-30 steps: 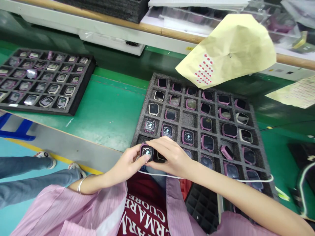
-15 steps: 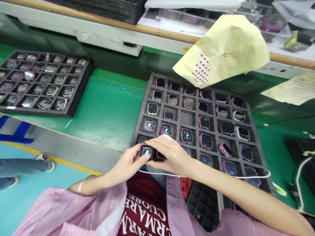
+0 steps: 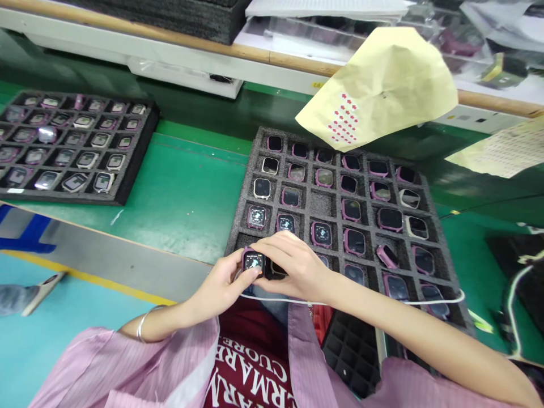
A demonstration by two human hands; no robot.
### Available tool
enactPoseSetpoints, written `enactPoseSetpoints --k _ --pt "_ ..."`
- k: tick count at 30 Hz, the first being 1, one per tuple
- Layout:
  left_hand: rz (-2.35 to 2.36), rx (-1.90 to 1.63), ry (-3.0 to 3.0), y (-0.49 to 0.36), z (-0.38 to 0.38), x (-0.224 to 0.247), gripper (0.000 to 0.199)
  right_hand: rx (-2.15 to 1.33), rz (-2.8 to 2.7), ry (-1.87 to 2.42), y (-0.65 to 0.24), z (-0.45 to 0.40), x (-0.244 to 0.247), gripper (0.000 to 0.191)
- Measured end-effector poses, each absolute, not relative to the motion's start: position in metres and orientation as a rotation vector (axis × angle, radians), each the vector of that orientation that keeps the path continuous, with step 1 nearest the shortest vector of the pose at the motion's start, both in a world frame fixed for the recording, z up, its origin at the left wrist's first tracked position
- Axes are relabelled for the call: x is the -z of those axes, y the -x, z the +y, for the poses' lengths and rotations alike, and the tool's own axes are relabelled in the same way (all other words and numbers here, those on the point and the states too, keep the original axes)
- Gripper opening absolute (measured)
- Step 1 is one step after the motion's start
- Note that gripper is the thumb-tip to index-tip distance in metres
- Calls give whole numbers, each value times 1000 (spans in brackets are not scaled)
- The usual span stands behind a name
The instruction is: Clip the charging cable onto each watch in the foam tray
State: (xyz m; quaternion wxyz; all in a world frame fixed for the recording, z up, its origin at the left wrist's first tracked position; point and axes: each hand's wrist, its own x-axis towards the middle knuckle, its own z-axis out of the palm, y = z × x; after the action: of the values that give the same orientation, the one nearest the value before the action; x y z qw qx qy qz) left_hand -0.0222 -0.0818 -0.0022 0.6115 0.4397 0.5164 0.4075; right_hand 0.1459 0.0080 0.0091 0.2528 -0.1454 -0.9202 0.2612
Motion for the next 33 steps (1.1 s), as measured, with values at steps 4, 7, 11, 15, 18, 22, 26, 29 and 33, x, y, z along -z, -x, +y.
enactPoseSetpoints --k 4,7,11,15,18,22,26,29,33 --pt "1157 -989 -893 22 -93 8 32 -945 -2347 515 -143 14 -15 32" --pt "1122 -1128 -725 19 -108 19 32 -968 -2246 662 -138 18 -15 31" --pt "1069 -1196 -647 18 -123 26 26 -691 -2667 683 -139 16 -20 40" --pt "969 -1197 -761 24 -115 14 24 -424 -2870 690 -159 11 -39 24" --pt "967 -1128 -827 26 -98 1 29 -336 -2944 799 -172 8 -46 17" --pt "971 -1056 -876 17 -70 -12 26 -322 -3029 828 -174 6 -33 21" --pt "965 -1039 -873 8 -52 -14 28 -524 -2874 815 -182 16 -32 22" --pt "940 -948 -909 7 -48 -11 30 -766 -2606 790 -197 28 -47 25" --pt "847 -805 -947 4 -48 -7 39 -891 -2423 702 -206 34 -62 30"
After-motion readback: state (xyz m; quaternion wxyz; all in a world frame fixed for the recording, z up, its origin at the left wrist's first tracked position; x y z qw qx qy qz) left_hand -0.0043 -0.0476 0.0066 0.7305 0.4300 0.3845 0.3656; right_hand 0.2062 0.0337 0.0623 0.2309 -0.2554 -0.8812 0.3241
